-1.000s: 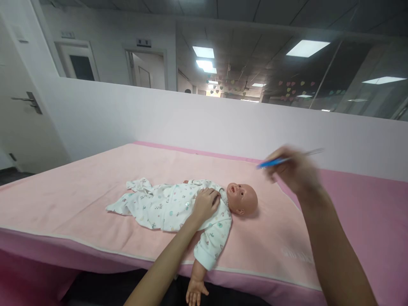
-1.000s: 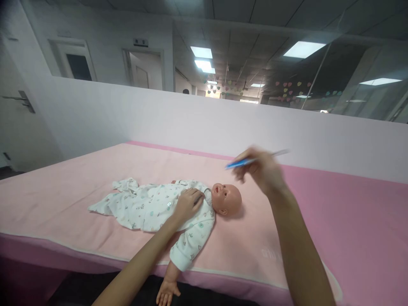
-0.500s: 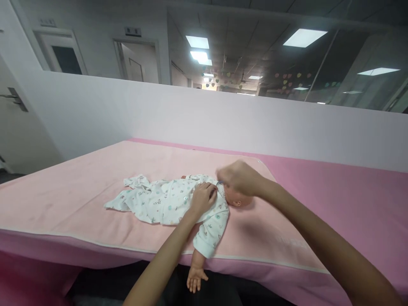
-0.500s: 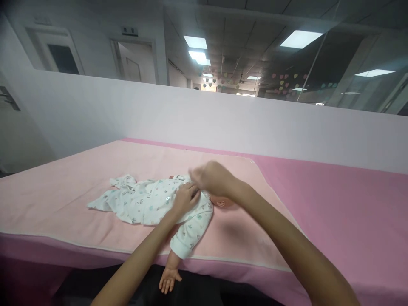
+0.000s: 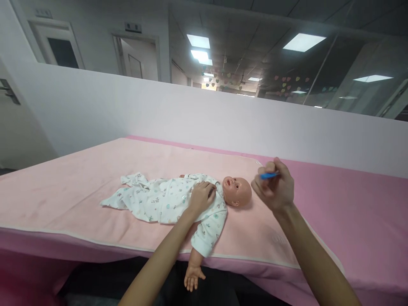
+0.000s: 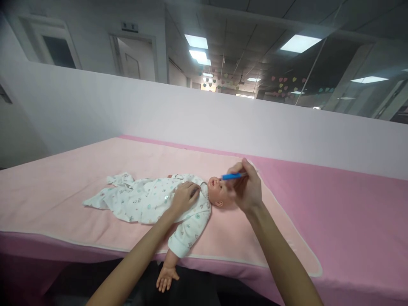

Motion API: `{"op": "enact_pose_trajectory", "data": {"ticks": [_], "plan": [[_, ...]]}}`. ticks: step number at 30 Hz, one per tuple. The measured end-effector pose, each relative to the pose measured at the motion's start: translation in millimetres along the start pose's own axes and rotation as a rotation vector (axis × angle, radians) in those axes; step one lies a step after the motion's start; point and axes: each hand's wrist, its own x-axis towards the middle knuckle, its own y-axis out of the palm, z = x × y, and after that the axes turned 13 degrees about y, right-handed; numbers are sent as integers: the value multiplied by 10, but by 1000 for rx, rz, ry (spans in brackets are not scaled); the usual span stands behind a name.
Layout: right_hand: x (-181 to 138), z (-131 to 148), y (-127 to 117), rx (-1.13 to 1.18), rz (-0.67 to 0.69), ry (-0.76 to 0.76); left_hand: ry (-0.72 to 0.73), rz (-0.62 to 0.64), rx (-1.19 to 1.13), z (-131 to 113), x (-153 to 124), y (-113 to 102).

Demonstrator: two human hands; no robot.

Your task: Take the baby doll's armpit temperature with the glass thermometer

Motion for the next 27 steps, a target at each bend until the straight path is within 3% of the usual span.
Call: {"op": "enact_pose_trajectory", "data": {"ticks": [2, 9, 13, 18, 22, 27], "plan": [[-133, -165, 67, -122, -88, -40, -18, -35, 13, -10, -7, -17], [-651, -1089, 425, -673, -23, -111, -157, -170, 85, -10, -14, -46], [-744, -1421, 436, -634, -9, -93, -151, -121, 105, -9, -13, -28], [-809, -1557, 466, -508, 13, -31, -85, -59, 83, -9, -15, -31], [-817, -1607, 474, -547, 50, -20, -17, -30, 41, -8, -9, -40], [-546, -1348, 553, -521, -58, -246, -7, -24, 2, -6, -3, -46]]}}
